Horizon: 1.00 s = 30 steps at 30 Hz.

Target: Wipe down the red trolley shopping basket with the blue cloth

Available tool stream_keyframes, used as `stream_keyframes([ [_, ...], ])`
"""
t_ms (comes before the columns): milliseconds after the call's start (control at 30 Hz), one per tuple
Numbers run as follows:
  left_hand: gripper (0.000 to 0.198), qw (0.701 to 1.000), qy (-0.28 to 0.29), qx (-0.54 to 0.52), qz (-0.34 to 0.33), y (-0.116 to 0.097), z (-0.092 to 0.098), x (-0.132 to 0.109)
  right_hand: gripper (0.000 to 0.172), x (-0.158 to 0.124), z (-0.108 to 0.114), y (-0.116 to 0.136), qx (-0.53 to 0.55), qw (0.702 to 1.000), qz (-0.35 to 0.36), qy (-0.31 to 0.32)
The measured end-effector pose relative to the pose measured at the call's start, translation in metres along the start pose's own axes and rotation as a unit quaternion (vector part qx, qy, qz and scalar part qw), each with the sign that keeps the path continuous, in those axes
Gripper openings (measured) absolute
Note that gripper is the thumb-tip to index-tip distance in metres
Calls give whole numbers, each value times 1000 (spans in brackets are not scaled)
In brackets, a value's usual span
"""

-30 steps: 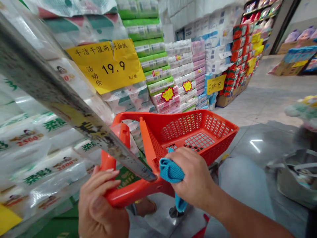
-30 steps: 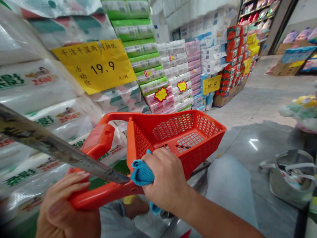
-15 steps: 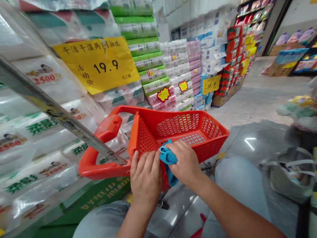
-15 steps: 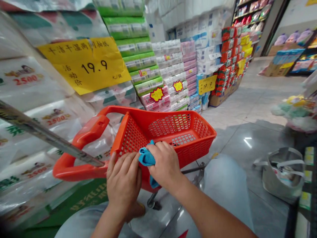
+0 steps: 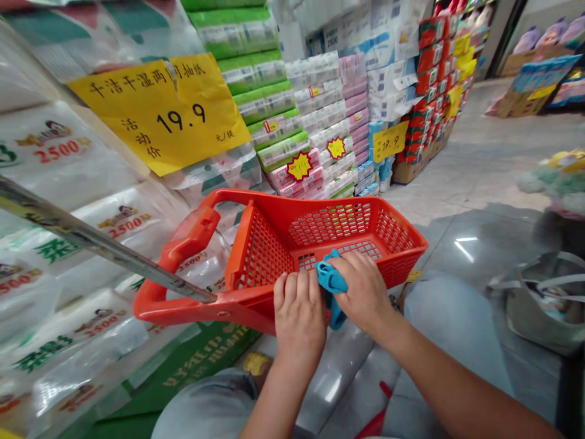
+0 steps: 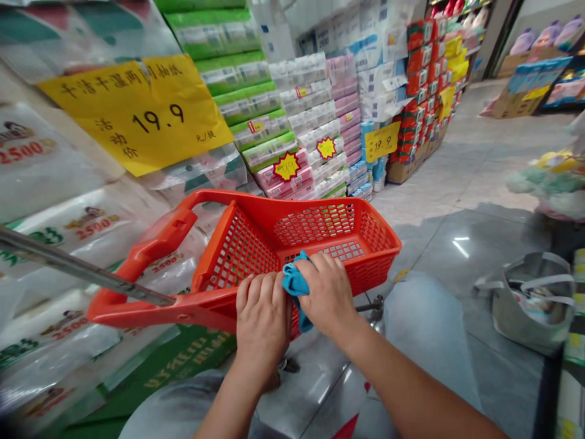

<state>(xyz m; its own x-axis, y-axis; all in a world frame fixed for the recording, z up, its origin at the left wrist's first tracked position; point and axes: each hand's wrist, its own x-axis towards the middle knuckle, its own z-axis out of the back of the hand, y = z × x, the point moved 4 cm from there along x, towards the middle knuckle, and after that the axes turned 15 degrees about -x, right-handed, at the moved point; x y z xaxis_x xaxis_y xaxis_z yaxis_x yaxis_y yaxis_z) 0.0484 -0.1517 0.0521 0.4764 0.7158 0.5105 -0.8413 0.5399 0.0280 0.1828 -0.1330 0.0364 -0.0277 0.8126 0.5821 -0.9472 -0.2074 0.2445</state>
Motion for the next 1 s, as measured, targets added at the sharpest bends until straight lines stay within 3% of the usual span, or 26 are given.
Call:
stream_keyframes([
  [167, 32, 1000, 19, -6, 15, -6, -4, 8, 24, -12, 3, -42, -44, 996, -67, -31],
  [267, 23, 999, 36, -24, 25, -18, -15, 19, 24, -14, -1, -29, -9, 998, -58, -28],
  [367, 21, 999, 41, -32, -7, -23, -21, 24, 25, -13, -2, -22, 10, 999, -34, -25],
  [467, 29, 998, 43, -21, -39, -21, -21, 21, 29, -14, 1, -47, -33, 999, -32, -22],
  [600, 29, 999, 41, -7, -8, -25, -26, 23, 17, -18, 8, -86, -90, 983, -145, -65],
  [700, 28, 999, 41, -20, 21, -35, -33, 29, 20, -19, 5, -72, -55, 990, -111, -71],
  [833, 32, 999, 35, -38, -9, -38, -36, 29, 28, -20, 0, -59, -28, 998, -29, -54],
  [1000, 33, 999, 29, -40, -11, -40, -37, 28, 19, -22, 3, -75, -73, 986, -123, -83],
])
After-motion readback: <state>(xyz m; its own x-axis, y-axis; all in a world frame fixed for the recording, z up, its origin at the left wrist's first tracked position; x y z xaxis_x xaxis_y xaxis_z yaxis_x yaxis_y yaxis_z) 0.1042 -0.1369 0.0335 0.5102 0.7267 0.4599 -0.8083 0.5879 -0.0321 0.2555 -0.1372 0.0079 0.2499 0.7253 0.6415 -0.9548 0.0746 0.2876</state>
